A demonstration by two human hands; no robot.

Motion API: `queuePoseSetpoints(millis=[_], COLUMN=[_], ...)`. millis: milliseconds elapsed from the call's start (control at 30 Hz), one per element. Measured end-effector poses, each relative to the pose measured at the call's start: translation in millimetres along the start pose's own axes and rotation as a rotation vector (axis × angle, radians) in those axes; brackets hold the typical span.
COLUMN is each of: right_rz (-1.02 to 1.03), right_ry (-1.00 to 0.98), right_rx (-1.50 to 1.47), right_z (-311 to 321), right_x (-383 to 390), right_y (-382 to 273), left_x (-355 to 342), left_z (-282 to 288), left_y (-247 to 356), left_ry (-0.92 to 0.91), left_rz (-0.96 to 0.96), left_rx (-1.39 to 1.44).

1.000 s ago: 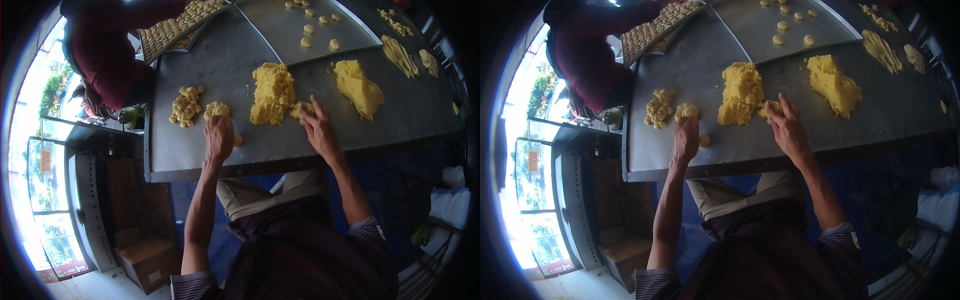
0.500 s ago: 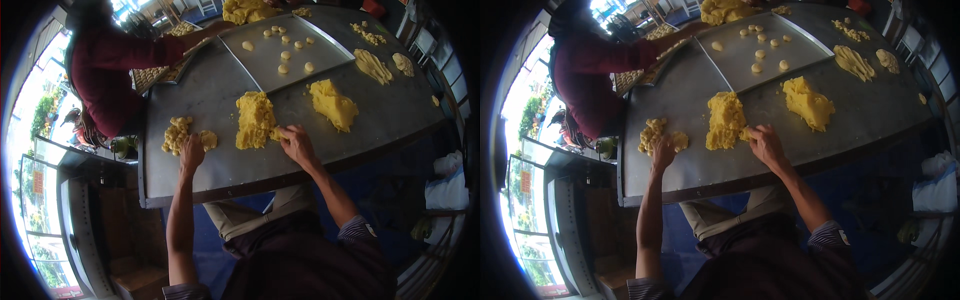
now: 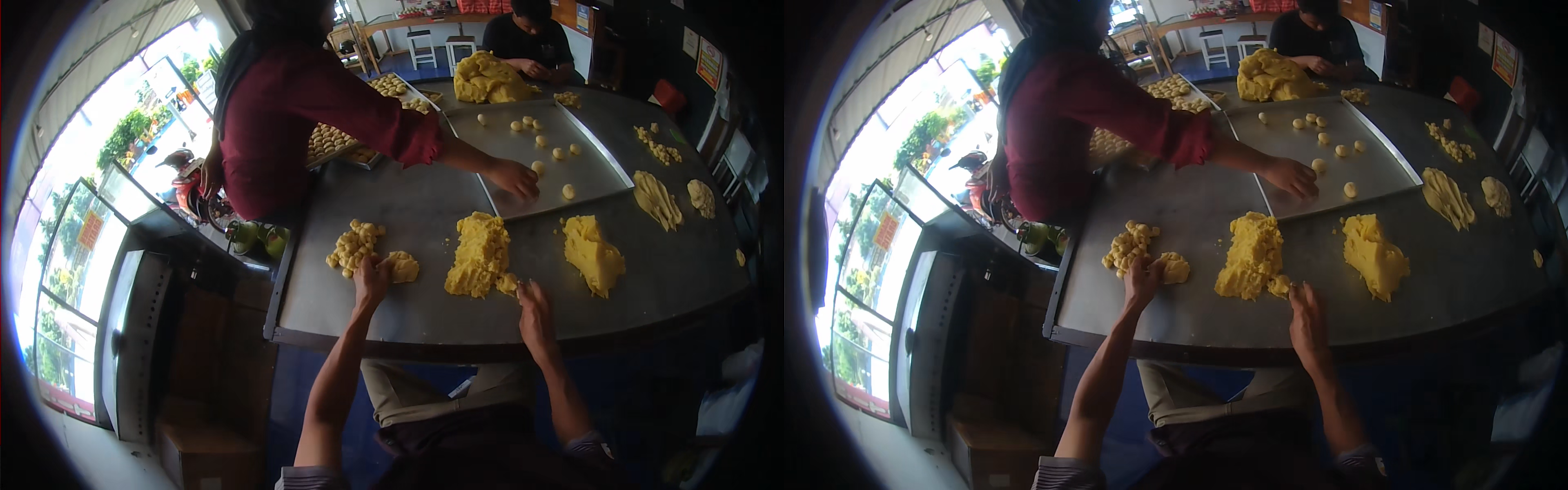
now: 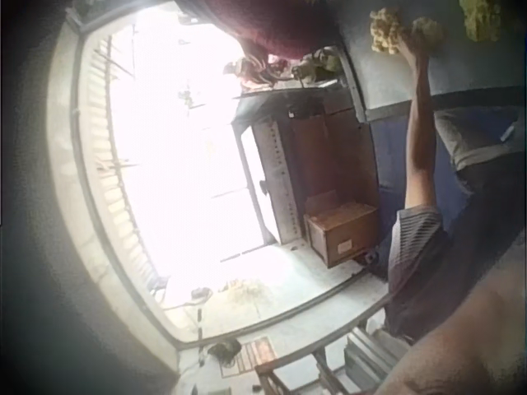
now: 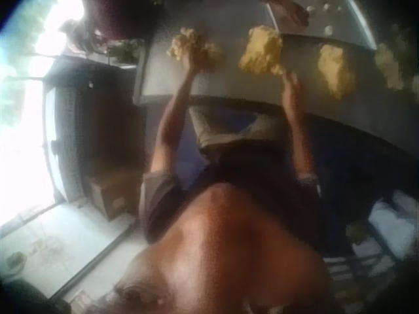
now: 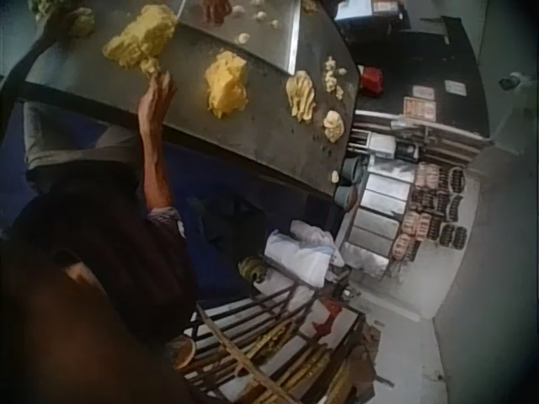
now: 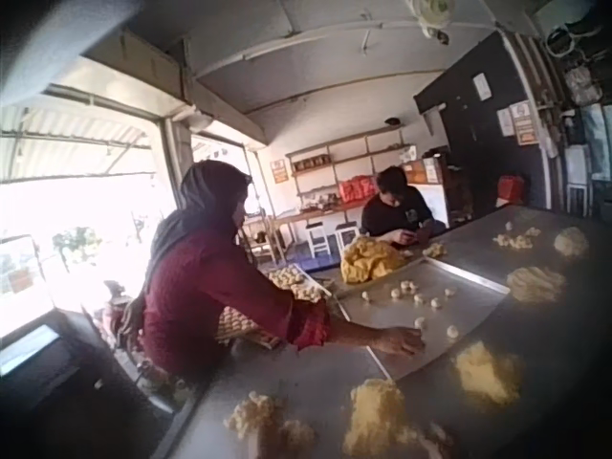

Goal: The person prepares pieces of dough by hand on a metal table, pulling small sections from a larger mass and rolling them into balls.

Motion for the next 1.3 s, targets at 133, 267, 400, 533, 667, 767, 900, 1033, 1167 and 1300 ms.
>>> queuePoseSetpoints(millis=[133,267,400,533,667,767,900,1033,1167,1300], right_rz=[-0.052,-0.049,-0.057,-0.062,-0.102,-0.21,-0.067,0.022,-0.151,0.014], right_ry=[0.077,-0.024,-0.24,-0.026,-0.053,-0.069,-0.006,-0.202,-0.151,0.045], right_rx=[-0.267,-0.157,-0.011,0.004,0.004,-0.171,-0.106,0.027,-0.125,0.039], right_z=[9.1,13.0,14.3,15.5,4.3,9.7,4.7,7.9,25.8,27.6], right_x=[-21.5,-24.9,-38.0,-16.4,2.8,-2.9,-14.0,-30.8,-23.8,8.5], right_y=[9.8,8.5,9.3,9.6,6.0,16.9,16.2,22.0,9.1,-10.5], left_x=[-14.3,-13.2,-7.1,6.8,26.2,41.5,76.7,95.6,43.0,39.6], left_z=[-7.1,0.6,-3.7,-1.0,20.0,47.0,46.5,35.2,26.4,-12.3], left_y=[14.3,42.2,37.9,34.4,41.9,72.9,89.6,92.4,118.1,101.8], left_ry=[-0.139,-0.056,-0.068,-0.267,-0.278,-0.187,-0.287,-0.23,0.003,-0.093], left_rz=[0.355,0.347,0.109,-0.099,-0.267,-0.243,-0.117,-0.533,-0.475,-0.564], left_rx=[0.264,0.287,0.131,0.041,0.009,-0.02,0.117,-0.15,-0.334,-0.427])
Point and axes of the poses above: each hand's wrist, its own x-axis away from the middle knuckle, its own z-axis out of the back of the hand, y = z × x, the point moved 5 cm from there along -x, towards the middle knuckle, and after that the axes turned 7 degrees about y, right-handed, at the moved point
